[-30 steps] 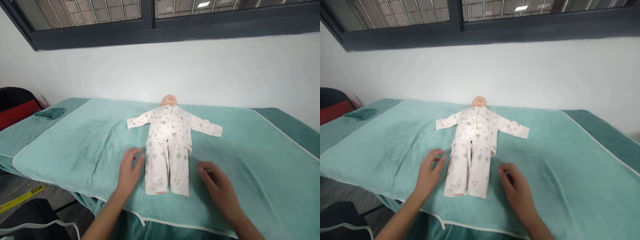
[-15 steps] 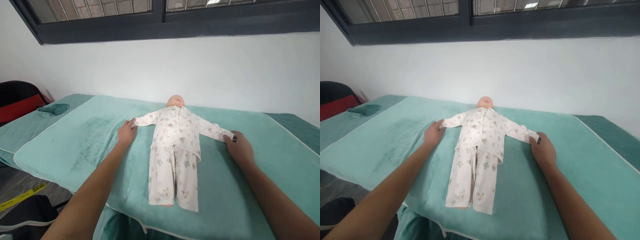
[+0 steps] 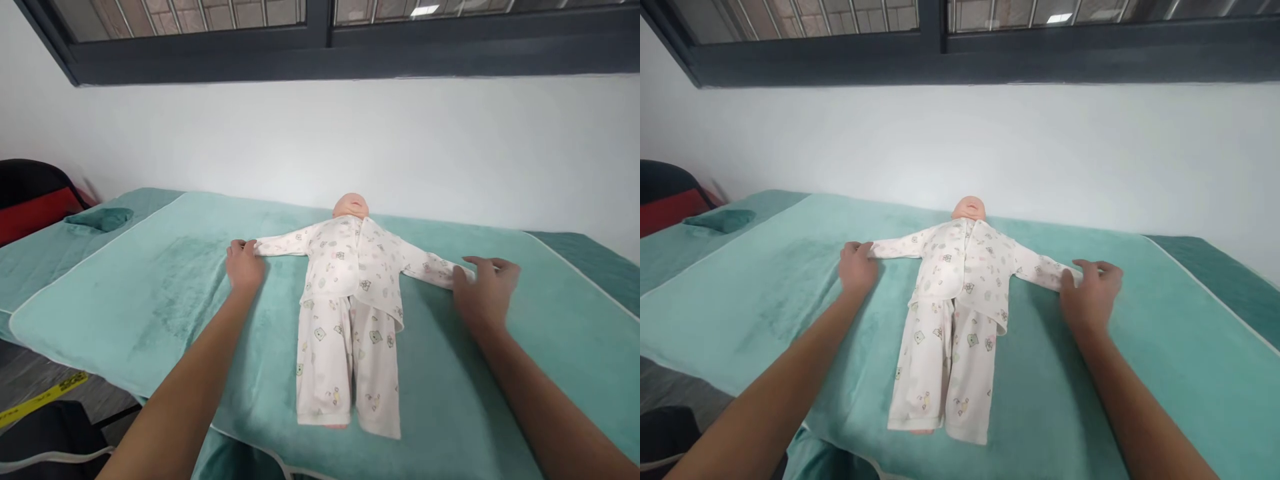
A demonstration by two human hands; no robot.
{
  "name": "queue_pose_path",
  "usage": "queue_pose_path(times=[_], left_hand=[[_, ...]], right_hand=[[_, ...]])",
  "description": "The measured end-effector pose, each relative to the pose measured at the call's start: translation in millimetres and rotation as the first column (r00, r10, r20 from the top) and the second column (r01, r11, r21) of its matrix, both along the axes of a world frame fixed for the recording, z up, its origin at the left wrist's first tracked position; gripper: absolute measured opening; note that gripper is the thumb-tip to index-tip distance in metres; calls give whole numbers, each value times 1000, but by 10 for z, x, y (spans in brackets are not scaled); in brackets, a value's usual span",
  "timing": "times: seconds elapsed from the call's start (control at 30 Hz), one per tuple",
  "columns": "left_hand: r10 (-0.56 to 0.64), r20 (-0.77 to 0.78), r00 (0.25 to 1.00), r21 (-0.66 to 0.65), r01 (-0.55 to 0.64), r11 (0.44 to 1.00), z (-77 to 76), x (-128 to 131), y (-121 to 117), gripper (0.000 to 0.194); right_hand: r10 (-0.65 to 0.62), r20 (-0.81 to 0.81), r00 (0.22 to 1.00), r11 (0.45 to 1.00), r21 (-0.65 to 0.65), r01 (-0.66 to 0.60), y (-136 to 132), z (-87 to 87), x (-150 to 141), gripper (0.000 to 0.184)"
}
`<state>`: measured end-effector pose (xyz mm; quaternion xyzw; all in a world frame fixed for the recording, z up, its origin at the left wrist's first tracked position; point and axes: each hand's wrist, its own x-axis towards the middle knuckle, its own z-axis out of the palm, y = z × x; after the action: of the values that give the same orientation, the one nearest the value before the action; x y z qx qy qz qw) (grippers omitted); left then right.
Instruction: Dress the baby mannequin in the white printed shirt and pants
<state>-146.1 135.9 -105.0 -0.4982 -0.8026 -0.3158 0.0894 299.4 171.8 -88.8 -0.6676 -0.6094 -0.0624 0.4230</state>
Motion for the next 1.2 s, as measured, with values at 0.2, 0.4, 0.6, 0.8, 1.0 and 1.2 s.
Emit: queue_pose_path(times=[0.2, 0.4, 0.6, 0.8, 1.0, 1.2], left_hand=[[-180, 68, 981, 253, 157, 955, 126, 378, 83, 45], [-559, 408, 722, 493, 340, 800, 573, 1228, 531, 31], [-542, 471, 696, 216, 505, 836, 741, 1403, 1018, 19], [-573, 587, 572, 220, 568, 793, 755, 1344, 1098, 14], [-559, 716, 419, 328, 504, 799, 905, 1394, 1023, 15], [-478, 835, 273, 325, 456, 828, 980, 1416, 958, 15]], right_hand=[[328, -161, 931, 926, -140, -350, 198, 457, -1079, 30], [288, 60, 956, 859, -457, -230, 663, 774, -1764, 34], [307, -46, 951, 821, -493, -289, 778, 732, -1610, 17], [295, -363, 884, 867, -288, -408, 818, 752, -1637, 16], [308, -626, 716, 860, -139, -491, 787, 761, -1692, 25], [337, -802, 493, 815, -14, -580, 769, 707, -1722, 26]])
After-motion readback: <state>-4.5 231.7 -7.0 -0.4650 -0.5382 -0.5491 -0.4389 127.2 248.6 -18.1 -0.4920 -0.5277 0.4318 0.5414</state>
